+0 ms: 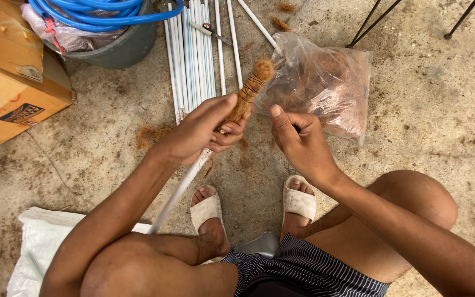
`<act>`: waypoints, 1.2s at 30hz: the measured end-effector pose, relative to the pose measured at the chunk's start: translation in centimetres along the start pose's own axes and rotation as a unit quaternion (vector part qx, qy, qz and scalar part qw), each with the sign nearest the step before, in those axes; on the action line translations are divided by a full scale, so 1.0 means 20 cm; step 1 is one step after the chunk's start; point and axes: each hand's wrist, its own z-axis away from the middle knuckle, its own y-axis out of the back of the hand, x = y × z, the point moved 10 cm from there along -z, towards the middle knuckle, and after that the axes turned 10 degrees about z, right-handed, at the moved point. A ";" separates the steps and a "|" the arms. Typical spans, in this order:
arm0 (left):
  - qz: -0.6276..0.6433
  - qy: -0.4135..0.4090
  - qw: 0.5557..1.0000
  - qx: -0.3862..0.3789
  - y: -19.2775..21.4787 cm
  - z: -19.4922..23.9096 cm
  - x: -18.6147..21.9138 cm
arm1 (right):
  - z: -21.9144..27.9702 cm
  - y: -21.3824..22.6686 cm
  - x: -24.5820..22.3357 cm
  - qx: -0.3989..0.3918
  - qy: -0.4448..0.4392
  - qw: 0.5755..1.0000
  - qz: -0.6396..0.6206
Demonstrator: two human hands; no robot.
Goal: The person sits on the floor and assembles a small broom by wrapping coconut coir around a white plastic rod. They use a black cylindrical tool to tighten the coir and secure it to the rod. Another person is visible nearby also assembling similar items.
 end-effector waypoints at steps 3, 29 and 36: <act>0.074 -0.028 0.997 -0.025 0.01 0.01 0.05 | 0.00 0.01 -0.11 0.005 0.061 0.997 0.037; -0.438 -0.038 0.896 0.058 -0.02 0.04 0.11 | 0.11 -0.08 -0.43 0.033 0.308 0.817 0.486; -0.629 -0.091 0.769 0.072 -0.13 -0.02 0.08 | 0.19 -0.08 -0.36 0.063 0.288 0.776 0.558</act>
